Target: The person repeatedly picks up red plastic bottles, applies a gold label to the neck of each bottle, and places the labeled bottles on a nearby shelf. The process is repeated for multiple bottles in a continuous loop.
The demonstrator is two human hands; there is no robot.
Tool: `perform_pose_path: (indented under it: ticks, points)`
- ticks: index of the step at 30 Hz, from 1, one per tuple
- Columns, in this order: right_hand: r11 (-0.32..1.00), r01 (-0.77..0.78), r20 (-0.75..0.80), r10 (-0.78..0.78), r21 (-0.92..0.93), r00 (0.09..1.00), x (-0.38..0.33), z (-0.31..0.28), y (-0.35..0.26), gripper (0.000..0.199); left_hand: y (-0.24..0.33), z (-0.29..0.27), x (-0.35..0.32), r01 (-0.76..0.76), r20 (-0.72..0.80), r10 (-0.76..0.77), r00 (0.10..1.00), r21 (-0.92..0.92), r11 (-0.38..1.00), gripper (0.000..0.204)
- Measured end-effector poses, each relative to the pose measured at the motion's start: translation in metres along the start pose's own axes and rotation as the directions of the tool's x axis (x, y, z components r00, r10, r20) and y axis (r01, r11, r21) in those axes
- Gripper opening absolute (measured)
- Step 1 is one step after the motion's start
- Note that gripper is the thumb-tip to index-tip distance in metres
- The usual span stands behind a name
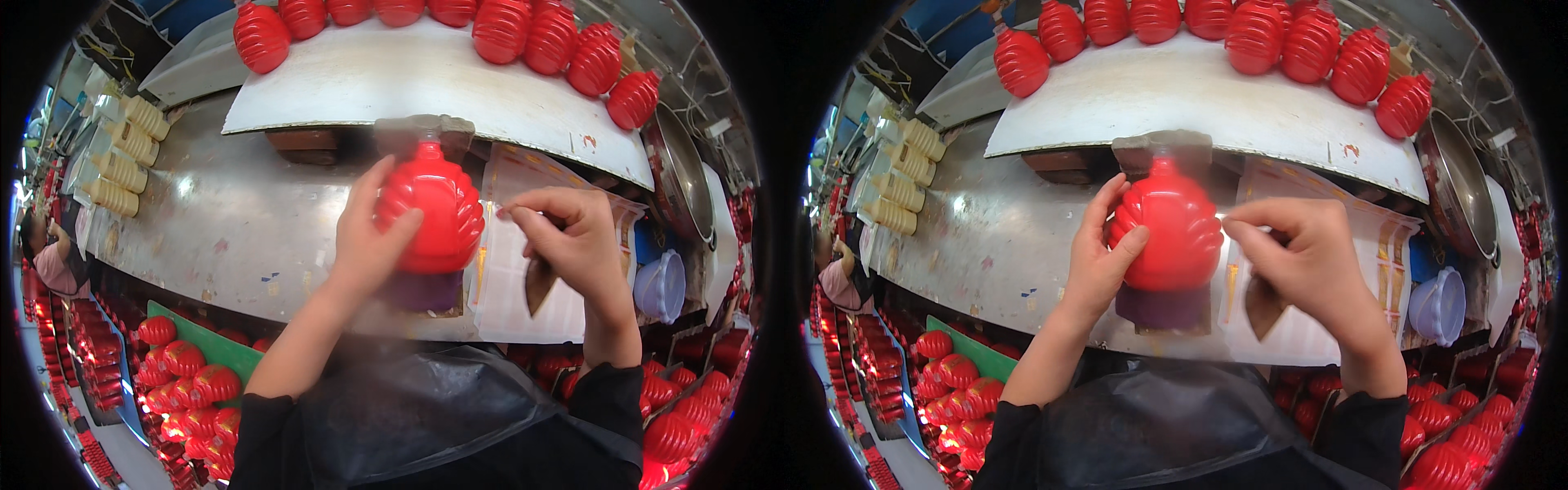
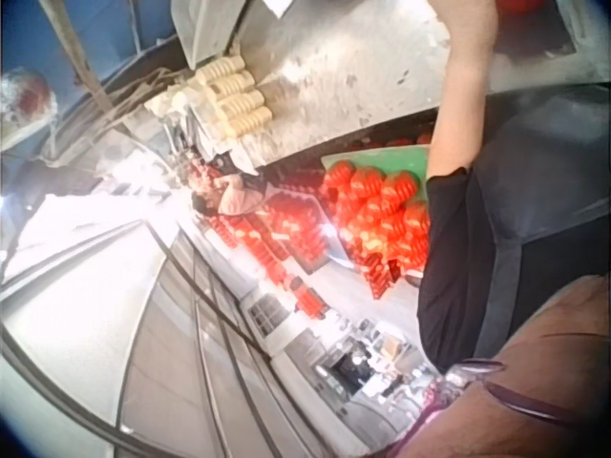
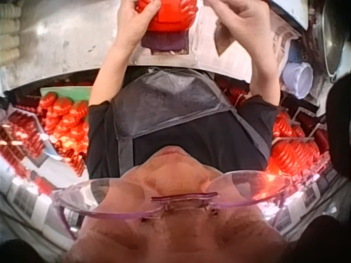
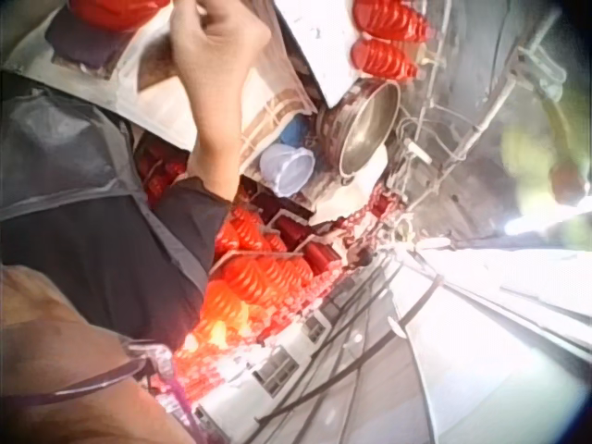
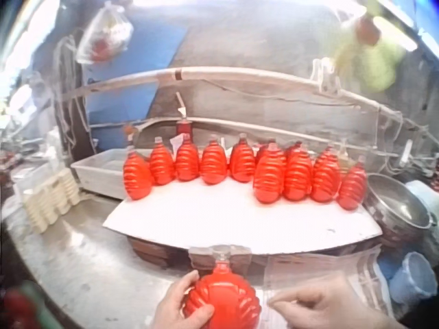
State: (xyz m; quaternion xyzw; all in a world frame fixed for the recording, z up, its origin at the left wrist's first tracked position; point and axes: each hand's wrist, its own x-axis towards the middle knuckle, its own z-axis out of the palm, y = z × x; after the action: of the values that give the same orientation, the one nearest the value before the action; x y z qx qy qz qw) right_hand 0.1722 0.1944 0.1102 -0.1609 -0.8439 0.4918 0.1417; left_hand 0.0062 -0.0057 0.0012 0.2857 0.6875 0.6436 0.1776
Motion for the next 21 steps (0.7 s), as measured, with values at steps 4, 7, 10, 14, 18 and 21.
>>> perform_pose_path:
  ticks: [4, 7, 10, 14, 18, 21]
  points:
    - [0.617, 0.573, 0.205, -0.564, -0.539, 0.8, 0.02, 0.037, -0.019, 0.017, 0.01, 0.0, 0.011, -0.046, 0.044, 0.044, 0.998, 0.023, 0.999, 0.064]
    - [0.444, 0.6, 0.362, -0.511, -0.665, 0.78, 0.008, 0.058, -0.018, 0.024, 0.02, -0.001, 0.021, -0.042, 0.043, 0.038, 0.998, 0.087, 0.995, 0.057]
    - [0.336, 0.603, 0.395, -0.515, -0.724, 0.761, -0.002, 0.068, -0.007, 0.031, 0.028, 0.002, 0.031, -0.049, 0.06, 0.035, 0.998, 0.255, 0.966, 0.052]
    - [0.228, 0.602, 0.41, -0.549, -0.765, 0.729, -0.018, 0.075, -0.001, 0.034, 0.033, 0.004, 0.039, -0.03, 0.071, 0.007, 0.997, 0.333, 0.943, 0.05]
    - [0.335, 0.673, 0.489, -0.49, -0.659, 0.722, -0.035, 0.07, -0.012, 0.036, 0.031, 0.002, 0.035, -0.044, 0.071, 0.022, 0.997, 0.323, 0.945, 0.054]
    - [0.697, 0.56, 0.269, -0.492, -0.448, 0.828, -0.021, 0.061, -0.007, 0.037, 0.025, 0.0, 0.026, -0.086, 0.07, 0.069, 0.995, 0.283, 0.955, 0.064]
